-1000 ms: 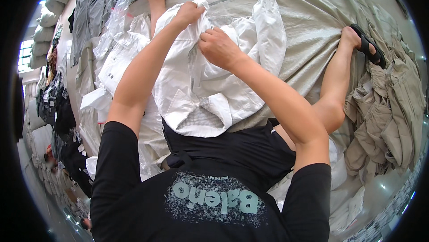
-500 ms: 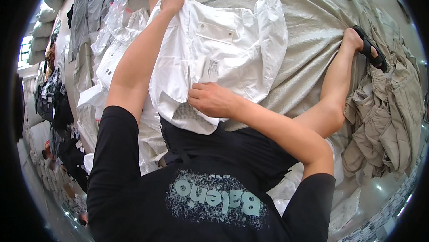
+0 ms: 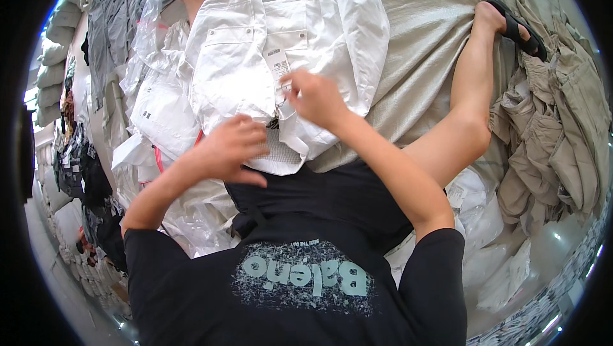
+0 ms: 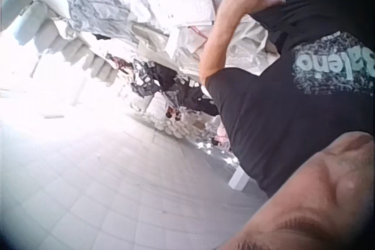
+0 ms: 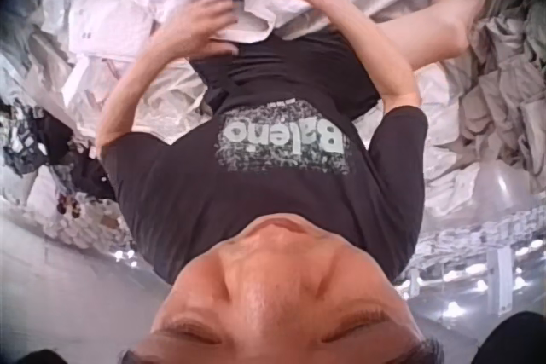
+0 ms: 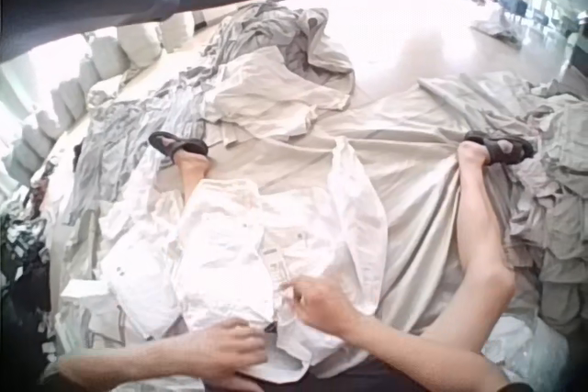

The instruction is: The person sits on the floor and folds white shirts by hand. They place each folded shirt into a clear plastic bag and seal it, repeating the process for multiple items.

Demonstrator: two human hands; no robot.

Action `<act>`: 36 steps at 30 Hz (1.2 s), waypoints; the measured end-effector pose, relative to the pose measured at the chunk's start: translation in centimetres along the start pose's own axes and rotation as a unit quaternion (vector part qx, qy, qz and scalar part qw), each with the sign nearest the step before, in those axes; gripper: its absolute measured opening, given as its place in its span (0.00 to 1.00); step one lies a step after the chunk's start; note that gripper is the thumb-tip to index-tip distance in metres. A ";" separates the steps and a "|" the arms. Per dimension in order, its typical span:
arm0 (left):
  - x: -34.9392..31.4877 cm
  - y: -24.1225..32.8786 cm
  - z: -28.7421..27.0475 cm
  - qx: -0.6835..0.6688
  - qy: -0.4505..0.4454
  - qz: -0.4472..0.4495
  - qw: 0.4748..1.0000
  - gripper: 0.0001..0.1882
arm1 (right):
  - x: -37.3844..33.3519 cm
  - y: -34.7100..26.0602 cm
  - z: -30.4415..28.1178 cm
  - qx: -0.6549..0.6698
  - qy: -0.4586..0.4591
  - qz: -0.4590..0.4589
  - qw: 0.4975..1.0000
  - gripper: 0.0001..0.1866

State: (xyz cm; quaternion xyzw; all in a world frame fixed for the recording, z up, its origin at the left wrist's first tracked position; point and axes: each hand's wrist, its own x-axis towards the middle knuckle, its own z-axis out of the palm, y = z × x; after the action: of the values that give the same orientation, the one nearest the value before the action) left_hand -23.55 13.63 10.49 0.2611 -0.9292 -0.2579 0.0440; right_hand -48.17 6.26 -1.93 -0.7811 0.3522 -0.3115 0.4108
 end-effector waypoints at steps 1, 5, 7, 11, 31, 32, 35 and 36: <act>-0.9 1.5 0.5 0.090 -0.075 -0.010 0.993 0.18 | -1.6 -1.3 0.4 0.027 -0.032 -0.012 0.999 0.15; -3.2 3.4 1.0 0.230 -0.108 -0.036 0.967 0.08 | -8.0 -4.1 1.6 -0.110 -0.292 -0.052 0.949 0.22; -4.2 4.7 -1.3 0.194 -0.004 -0.093 0.977 0.07 | -8.9 -5.2 0.1 -0.094 -0.207 -0.097 0.969 0.21; -8.3 4.1 0.2 0.114 0.183 -0.243 0.946 0.24 | -7.5 -8.9 -3.4 -0.061 -0.033 -0.171 0.983 0.20; -9.5 -5.3 -7.5 0.202 0.713 -0.281 0.610 0.12 | -3.2 -13.7 -15.3 -0.169 0.272 -0.068 0.945 0.18; -9.1 -2.9 -11.2 0.180 0.765 -0.208 0.583 0.11 | -1.8 -16.2 -17.1 -0.094 0.330 -0.115 0.932 0.15; -12.1 -8.2 -16.6 0.271 0.607 -0.302 0.683 0.08 | 1.4 -18.5 -24.0 -0.193 0.267 -0.078 0.941 0.08; -11.9 -7.4 -18.3 0.305 0.651 -0.205 0.665 0.08 | 1.6 -19.1 -26.1 -0.213 0.274 -0.026 0.938 0.08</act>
State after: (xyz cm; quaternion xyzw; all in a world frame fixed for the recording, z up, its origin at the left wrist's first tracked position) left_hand -5.97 5.95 23.21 0.5449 -0.6143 0.2724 0.5015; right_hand -61.89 1.86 27.08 -0.7437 0.4889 -0.4415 0.1142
